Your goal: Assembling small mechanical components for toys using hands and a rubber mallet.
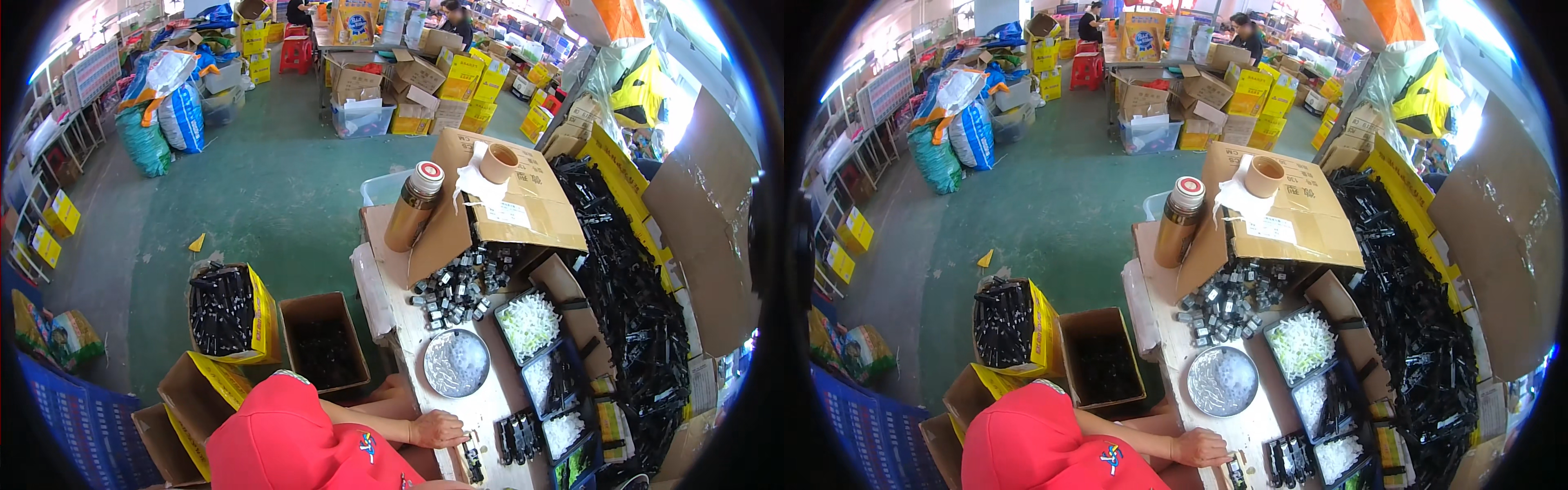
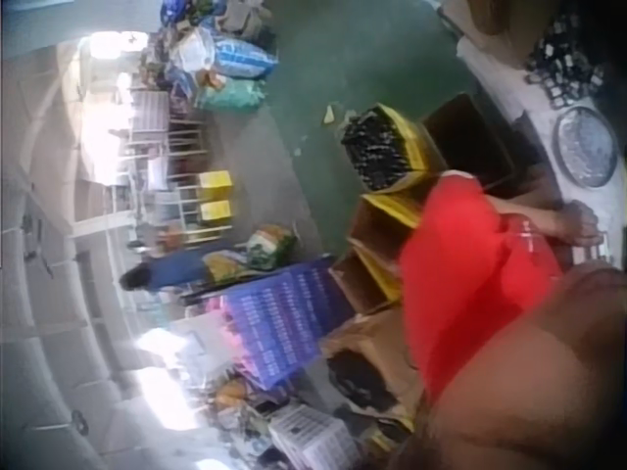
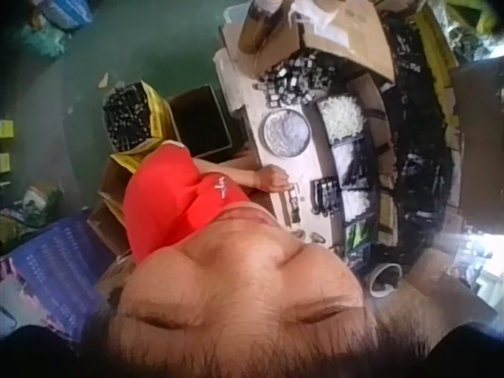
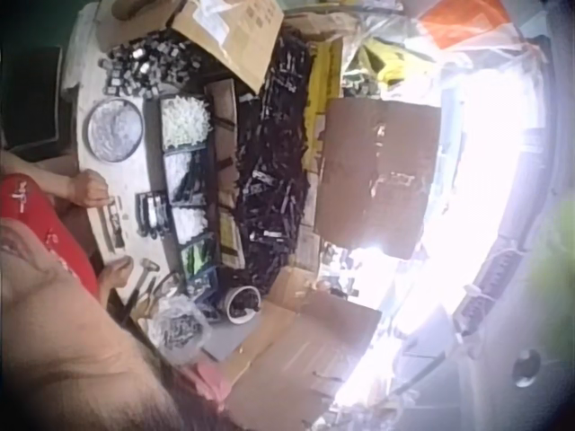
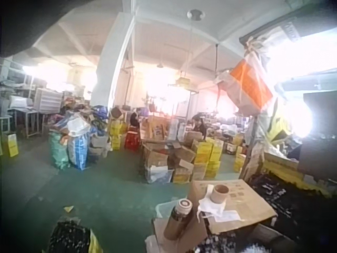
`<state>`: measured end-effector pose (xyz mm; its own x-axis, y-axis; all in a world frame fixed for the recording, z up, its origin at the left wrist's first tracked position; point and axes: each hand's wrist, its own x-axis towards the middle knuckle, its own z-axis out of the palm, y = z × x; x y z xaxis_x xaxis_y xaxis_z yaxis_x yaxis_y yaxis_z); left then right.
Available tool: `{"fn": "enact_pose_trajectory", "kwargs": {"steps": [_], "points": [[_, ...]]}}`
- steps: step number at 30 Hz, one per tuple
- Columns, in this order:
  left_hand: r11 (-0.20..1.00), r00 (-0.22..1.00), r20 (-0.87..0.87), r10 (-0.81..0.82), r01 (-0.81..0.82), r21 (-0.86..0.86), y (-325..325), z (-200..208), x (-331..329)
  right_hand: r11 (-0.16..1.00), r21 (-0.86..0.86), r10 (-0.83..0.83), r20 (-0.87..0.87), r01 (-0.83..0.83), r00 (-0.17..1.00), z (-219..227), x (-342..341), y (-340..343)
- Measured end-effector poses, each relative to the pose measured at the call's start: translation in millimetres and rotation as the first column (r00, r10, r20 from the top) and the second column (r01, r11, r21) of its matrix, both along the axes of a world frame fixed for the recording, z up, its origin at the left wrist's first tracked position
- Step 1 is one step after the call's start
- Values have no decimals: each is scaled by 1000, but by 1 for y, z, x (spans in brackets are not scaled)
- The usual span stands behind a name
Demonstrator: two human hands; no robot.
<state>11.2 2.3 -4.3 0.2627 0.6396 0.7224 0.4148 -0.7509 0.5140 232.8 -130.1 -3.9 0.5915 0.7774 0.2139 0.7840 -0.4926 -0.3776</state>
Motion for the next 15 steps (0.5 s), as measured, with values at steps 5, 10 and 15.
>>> {"fn": "enact_pose_trajectory", "kwargs": {"steps": [5,10,15], "points": [[1000,1000,12,-11,12,-4,2,-1,3,998,35,51,-32,-50,998,5,-2,5],[1000,1000,-2,12,-12,26,-3,-1,0,992,73,111,-56,-107,992,3,0,0],[999,999,-22,-28,27,-41,-11,-1,-3,986,114,137,-98,-125,986,-7,1,-3]]}}
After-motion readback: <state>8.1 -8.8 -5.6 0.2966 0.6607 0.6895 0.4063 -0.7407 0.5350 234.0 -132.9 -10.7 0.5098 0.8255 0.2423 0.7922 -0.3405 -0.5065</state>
